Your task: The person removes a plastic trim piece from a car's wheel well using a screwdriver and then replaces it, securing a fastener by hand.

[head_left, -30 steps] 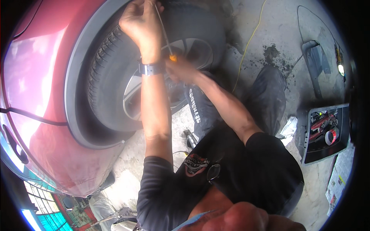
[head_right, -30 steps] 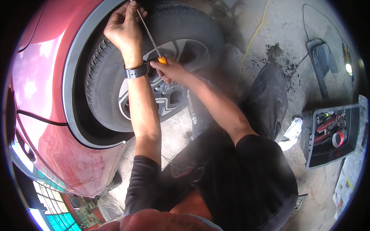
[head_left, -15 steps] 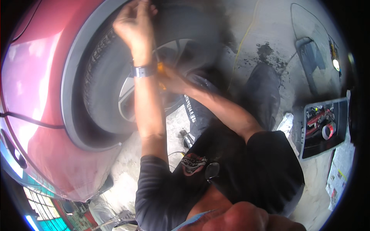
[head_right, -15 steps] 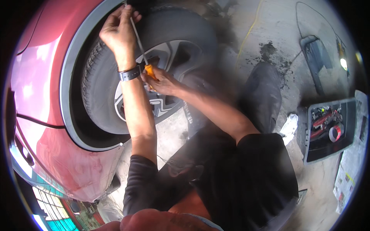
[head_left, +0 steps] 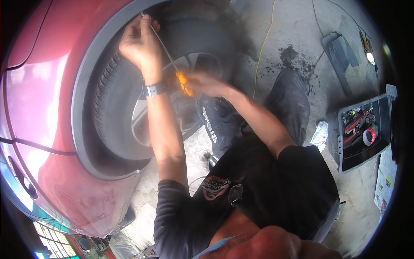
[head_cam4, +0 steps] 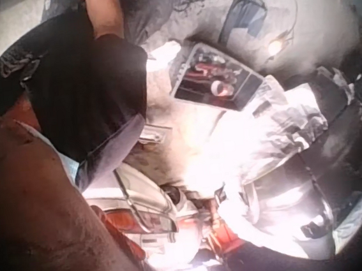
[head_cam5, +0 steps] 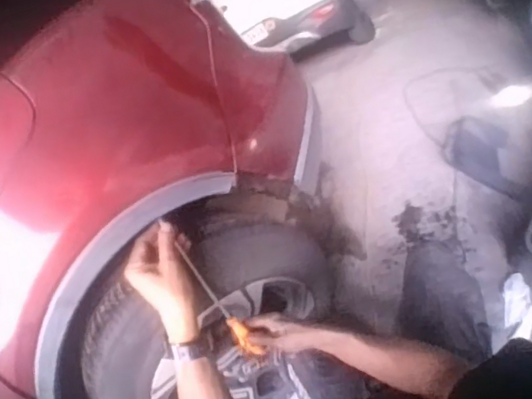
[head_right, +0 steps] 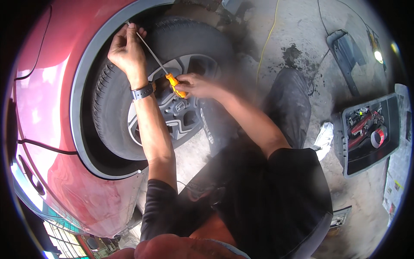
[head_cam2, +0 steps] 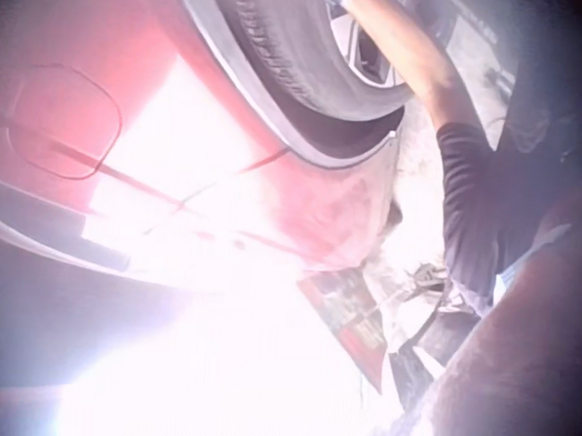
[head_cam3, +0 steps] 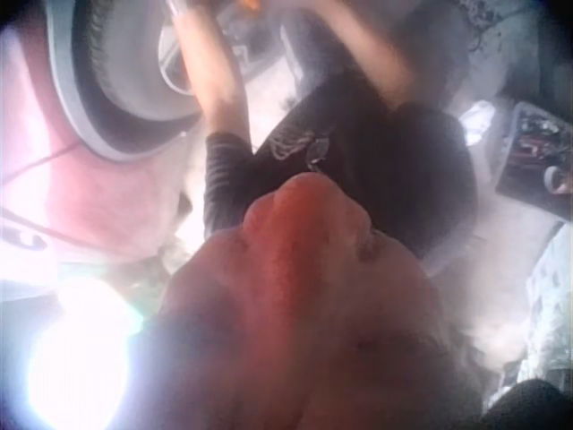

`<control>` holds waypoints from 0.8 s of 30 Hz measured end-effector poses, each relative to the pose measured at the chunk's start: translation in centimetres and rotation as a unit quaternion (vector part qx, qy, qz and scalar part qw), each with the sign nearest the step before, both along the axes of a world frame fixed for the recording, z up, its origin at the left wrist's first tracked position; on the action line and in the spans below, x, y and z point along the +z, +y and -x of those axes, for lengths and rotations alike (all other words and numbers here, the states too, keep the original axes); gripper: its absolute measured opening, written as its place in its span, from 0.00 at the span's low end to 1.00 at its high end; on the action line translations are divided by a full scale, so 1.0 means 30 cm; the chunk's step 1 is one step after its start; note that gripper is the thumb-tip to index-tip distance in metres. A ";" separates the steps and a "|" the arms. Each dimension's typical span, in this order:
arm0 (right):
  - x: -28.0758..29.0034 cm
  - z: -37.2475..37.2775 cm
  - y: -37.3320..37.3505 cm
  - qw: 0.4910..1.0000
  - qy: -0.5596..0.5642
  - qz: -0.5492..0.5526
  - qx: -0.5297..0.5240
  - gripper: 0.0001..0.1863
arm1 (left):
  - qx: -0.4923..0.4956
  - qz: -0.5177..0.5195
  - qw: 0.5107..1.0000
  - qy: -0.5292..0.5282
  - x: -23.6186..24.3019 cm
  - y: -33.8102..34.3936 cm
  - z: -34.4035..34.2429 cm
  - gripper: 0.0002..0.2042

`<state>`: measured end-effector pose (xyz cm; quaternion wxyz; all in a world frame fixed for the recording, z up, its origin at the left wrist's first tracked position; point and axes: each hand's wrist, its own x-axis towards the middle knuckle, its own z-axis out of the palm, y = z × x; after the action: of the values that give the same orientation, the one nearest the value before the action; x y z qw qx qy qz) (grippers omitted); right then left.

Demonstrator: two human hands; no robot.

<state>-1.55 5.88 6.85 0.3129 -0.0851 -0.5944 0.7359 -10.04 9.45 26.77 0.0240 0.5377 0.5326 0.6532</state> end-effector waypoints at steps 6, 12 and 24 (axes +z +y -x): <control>0.011 0.077 -0.080 0.956 -0.098 -0.048 -0.271 0.16 | -0.039 0.015 0.999 -0.026 0.011 0.000 0.001 0.09; -0.015 0.097 -0.038 0.976 -0.055 -0.089 -0.192 0.18 | -0.091 -0.017 0.996 -0.015 -0.008 0.029 0.041 0.09; -0.010 0.093 -0.033 0.961 -0.081 -0.049 -0.261 0.21 | -0.017 0.072 0.997 0.021 0.020 -0.015 0.008 0.10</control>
<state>-4.35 4.89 6.56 0.4489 -0.2809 -0.6099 0.5896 -10.27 8.99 27.35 0.0626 0.5573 0.5694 0.6011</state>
